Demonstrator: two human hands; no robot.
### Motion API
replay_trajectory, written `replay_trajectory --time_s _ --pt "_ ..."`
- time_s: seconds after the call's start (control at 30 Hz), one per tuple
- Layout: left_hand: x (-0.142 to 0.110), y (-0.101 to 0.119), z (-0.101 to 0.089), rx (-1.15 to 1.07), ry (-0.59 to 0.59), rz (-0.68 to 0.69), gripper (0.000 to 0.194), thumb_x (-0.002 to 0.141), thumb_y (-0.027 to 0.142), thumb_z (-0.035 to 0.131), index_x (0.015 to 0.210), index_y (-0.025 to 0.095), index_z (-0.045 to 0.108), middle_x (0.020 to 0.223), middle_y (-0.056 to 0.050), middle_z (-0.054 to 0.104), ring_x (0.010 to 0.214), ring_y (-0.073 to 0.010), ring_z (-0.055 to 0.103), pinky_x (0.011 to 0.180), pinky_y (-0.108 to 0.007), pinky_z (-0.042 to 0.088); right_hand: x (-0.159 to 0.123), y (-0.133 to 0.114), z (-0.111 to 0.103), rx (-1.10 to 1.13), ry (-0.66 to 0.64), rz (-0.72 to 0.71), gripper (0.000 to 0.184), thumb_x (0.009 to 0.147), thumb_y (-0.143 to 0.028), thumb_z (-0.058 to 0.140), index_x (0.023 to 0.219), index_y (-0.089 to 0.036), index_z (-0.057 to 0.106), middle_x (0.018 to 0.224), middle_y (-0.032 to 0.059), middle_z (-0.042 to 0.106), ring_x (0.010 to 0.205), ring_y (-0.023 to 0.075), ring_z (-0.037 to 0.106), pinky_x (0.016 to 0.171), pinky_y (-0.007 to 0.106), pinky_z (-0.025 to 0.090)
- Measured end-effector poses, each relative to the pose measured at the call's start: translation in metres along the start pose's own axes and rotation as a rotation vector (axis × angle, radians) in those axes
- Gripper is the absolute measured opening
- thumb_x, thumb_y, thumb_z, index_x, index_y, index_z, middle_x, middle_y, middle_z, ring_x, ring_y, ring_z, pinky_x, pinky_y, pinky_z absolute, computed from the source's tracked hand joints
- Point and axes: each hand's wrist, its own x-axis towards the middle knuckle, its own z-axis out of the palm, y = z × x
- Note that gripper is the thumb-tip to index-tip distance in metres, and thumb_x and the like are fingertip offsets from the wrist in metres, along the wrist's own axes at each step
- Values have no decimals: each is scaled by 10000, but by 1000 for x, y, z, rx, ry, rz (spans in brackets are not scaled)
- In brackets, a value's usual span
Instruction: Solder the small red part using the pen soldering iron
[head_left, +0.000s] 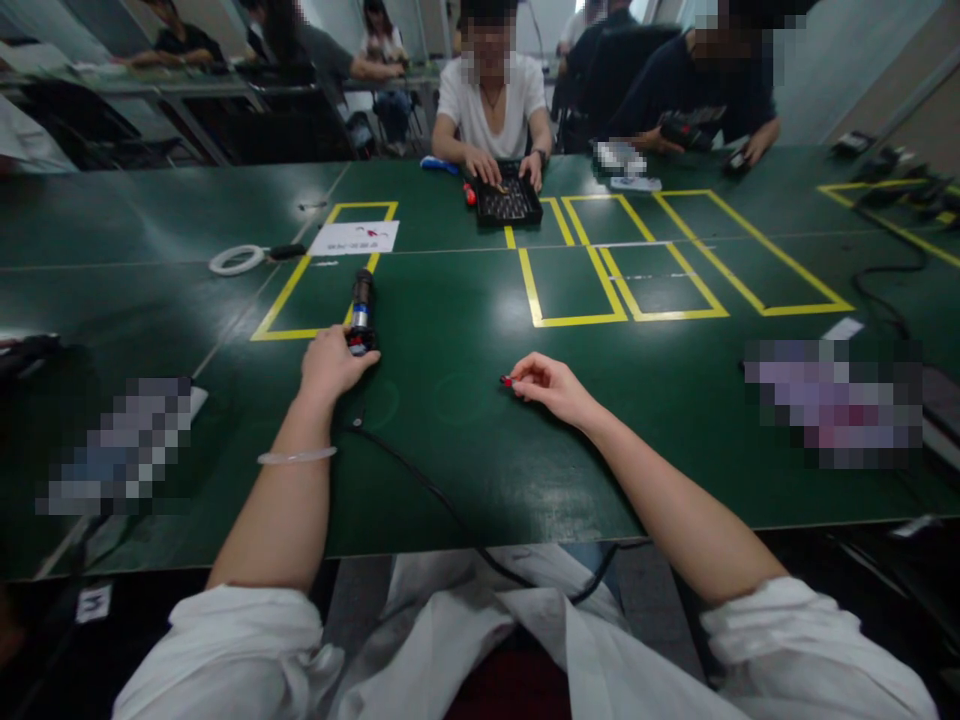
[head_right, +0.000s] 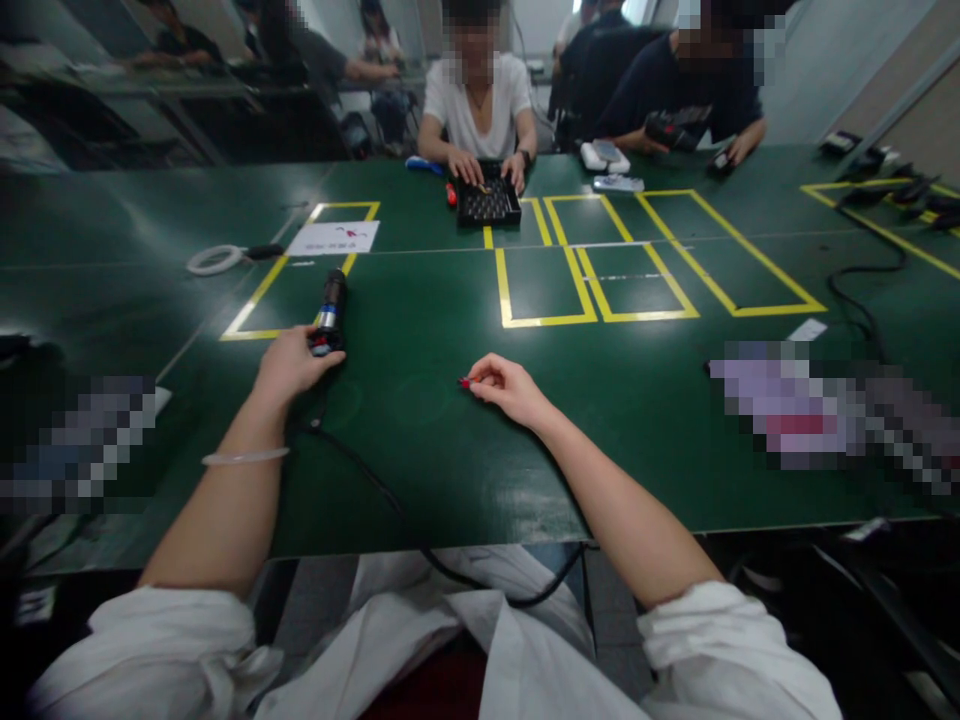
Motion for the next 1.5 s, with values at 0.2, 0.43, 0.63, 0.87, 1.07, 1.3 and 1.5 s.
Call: replay_trajectory --time_s 0.2,0.43,0.63,0.87,1.07,1.3,1.5 --pt "-21 67 10 21 -4 130 685 781 475 667 1359 137 523 1291 -183 552 1169 -350 544 974 -457 463 0 1 1 -73 12 -32 217 793 -335 701 894 -190 576 726 -20 586 604 109 525 571 241 416" --pt "-54 128 19 -30 -32 379 625 806 417 652 1363 182 494 1293 -137 546 1140 -324 532 930 -426 485 -4 -1 2 -439 71 -223 91 876 -279 626 908 -199 595 838 8 565 682 126 513 660 265 429" --pt "-75 156 19 -131 -105 517 611 808 357 648 1370 185 478 1322 -126 532 1144 -307 527 960 -430 481 -6 -7 3 -586 48 -294 46 890 -222 601 920 -195 579 885 21 551 717 140 521 685 269 431" --pt "-83 164 19 -176 -138 592 613 817 312 626 1400 211 464 1345 -116 514 1171 -298 510 986 -428 472 -8 -6 4 -683 3 -285 38 884 -209 623 920 -198 623 980 45 550 795 157 542 716 272 442" --pt "-82 163 18 -141 -164 599 679 834 333 612 1467 207 402 1372 -129 487 1201 -314 488 963 -433 481 -7 -7 4 -672 10 -312 75 884 -151 604 922 -198 648 968 52 578 809 167 563 740 288 456" --pt "-88 169 21 -113 -101 577 635 871 399 612 1443 194 427 1371 -127 510 1172 -302 507 940 -405 481 -4 -5 9 -677 75 -330 22 880 -165 624 877 -186 630 938 50 586 797 165 566 733 281 452" --pt "-88 173 29 -72 -36 531 595 904 459 585 1420 188 464 1280 -142 548 1111 -297 525 888 -385 477 -3 -3 6 -653 72 -340 68 886 -162 616 830 -183 648 830 32 611 718 150 556 695 267 439"
